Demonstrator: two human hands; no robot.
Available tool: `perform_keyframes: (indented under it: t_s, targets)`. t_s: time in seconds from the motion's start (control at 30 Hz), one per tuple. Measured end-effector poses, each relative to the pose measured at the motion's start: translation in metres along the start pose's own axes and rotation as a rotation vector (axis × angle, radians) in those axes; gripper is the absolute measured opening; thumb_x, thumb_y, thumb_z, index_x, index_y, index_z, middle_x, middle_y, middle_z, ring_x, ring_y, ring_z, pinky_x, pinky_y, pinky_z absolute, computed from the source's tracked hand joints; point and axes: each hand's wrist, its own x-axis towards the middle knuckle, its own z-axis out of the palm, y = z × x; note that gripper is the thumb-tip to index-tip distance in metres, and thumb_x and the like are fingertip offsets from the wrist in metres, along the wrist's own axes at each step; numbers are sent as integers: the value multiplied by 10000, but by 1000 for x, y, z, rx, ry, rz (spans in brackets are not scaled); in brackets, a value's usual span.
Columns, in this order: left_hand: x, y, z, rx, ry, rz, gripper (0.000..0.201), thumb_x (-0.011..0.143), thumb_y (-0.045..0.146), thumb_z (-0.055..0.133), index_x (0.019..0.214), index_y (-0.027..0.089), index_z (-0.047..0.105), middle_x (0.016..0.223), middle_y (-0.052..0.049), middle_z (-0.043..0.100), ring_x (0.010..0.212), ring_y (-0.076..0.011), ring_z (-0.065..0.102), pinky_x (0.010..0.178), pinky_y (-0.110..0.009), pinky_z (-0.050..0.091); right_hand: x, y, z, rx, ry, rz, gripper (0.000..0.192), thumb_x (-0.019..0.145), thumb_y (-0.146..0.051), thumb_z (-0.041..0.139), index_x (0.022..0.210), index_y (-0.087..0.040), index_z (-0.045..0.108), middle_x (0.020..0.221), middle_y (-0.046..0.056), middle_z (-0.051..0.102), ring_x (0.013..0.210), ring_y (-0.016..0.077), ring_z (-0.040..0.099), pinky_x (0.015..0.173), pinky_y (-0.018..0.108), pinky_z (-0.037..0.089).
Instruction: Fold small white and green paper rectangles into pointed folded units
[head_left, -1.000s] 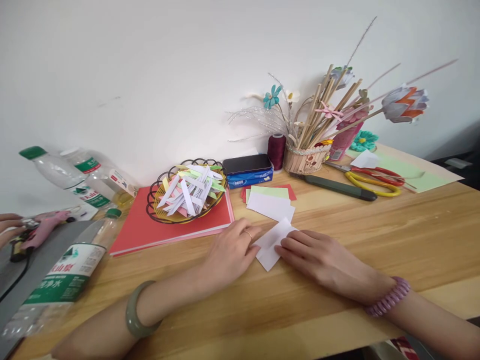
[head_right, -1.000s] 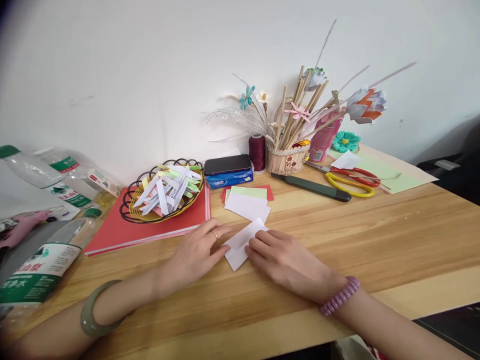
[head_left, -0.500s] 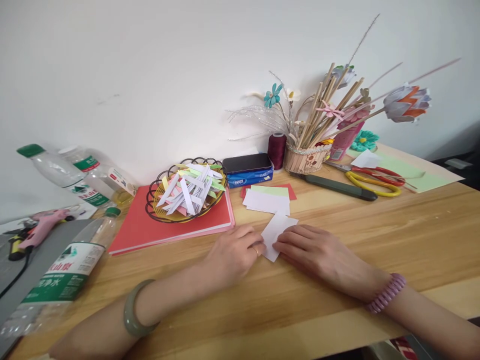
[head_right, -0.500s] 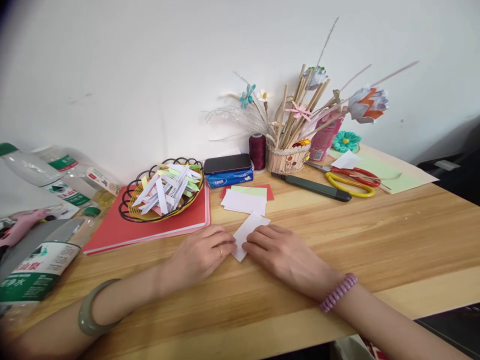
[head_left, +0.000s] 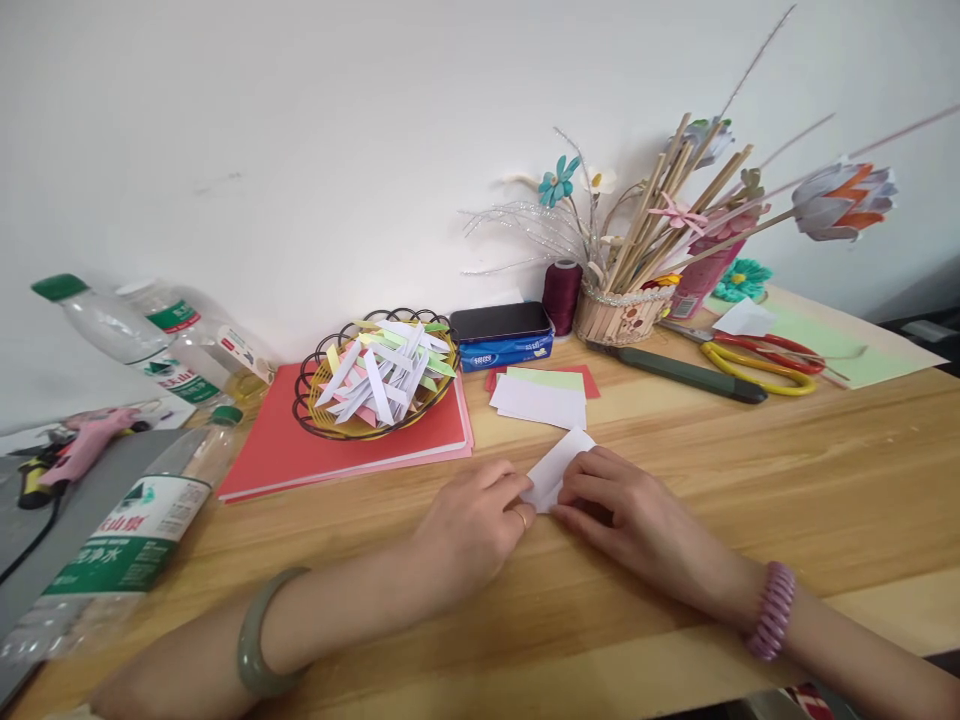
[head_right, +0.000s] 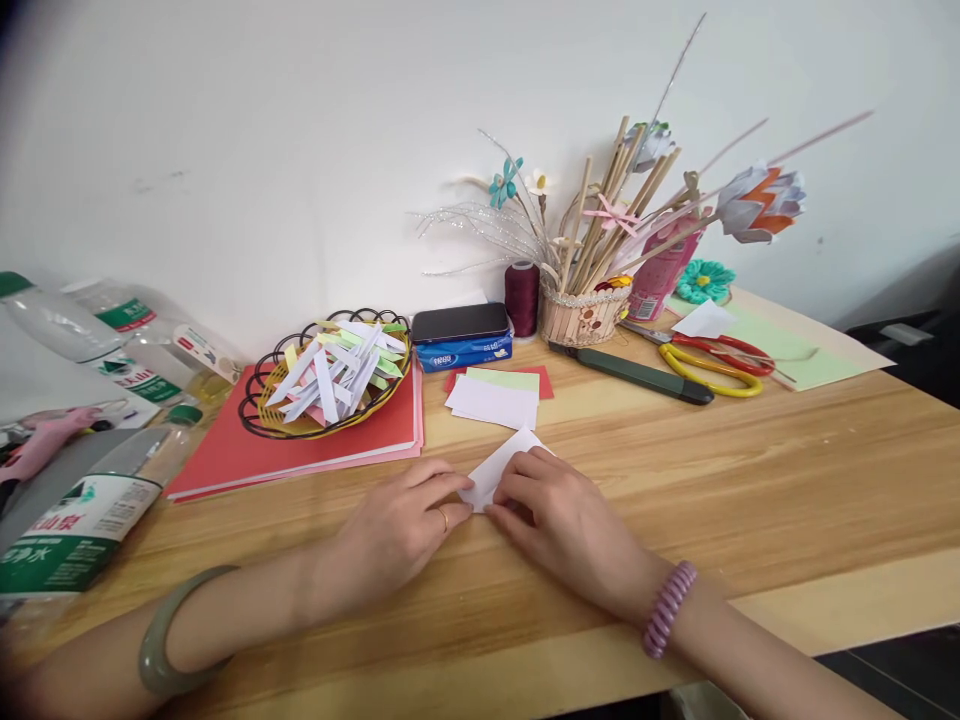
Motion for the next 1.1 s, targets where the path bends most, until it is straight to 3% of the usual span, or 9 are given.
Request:
perform_keyframes:
  t_s: [0.23, 0.47, 0.7, 0.9, 1.1]
  targets:
    - [-2, 5, -1, 44, -60, 51, 261, 930, 114, 389, 872, 73, 639, 871, -112, 622, 924, -226, 536, 735, -328, 530, 2, -3, 10, -13, 57, 116, 177, 784, -92, 525, 636, -189, 507, 710, 31, 545, 693, 169, 532, 595, 298, 452]
    - [-3, 5, -1, 90, 72, 109, 253, 922, 75, 380, 997, -4, 609, 828, -124, 656, 845, -212, 582, 732, -305, 530, 3, -3, 9, -16, 35, 150, 163, 779, -102, 535, 643, -190, 510, 711, 33, 548, 685, 172, 536, 603, 308, 461]
    - [-9, 13, 6, 250, 36, 152, 237, 896, 70, 412, 1017, -1, 603, 970, -175, 664, 880, -243, 615, 698, -343, 525, 3, -3, 9, -21, 13, 164, 167, 791, -110, 533, 645, -185, 506, 726, 37, 546, 695, 172, 537, 622, 307, 459]
    - [-12, 18, 14, 377, 170, 157, 218, 864, 67, 443, 964, 11, 629, 954, -174, 681, 864, -236, 631, 697, -337, 508, 4, -2, 9, -41, -5, 177, 164, 801, -125, 525, 651, -185, 499, 724, 37, 540, 692, 176, 533, 622, 308, 450]
    - [-9, 23, 14, 440, 147, 161, 235, 872, 66, 430, 999, 16, 621, 938, -178, 684, 839, -225, 630, 681, -333, 498, 4, -2, 9, -57, -28, 167, 177, 808, -120, 521, 650, -186, 478, 722, 33, 526, 686, 172, 522, 622, 303, 442]
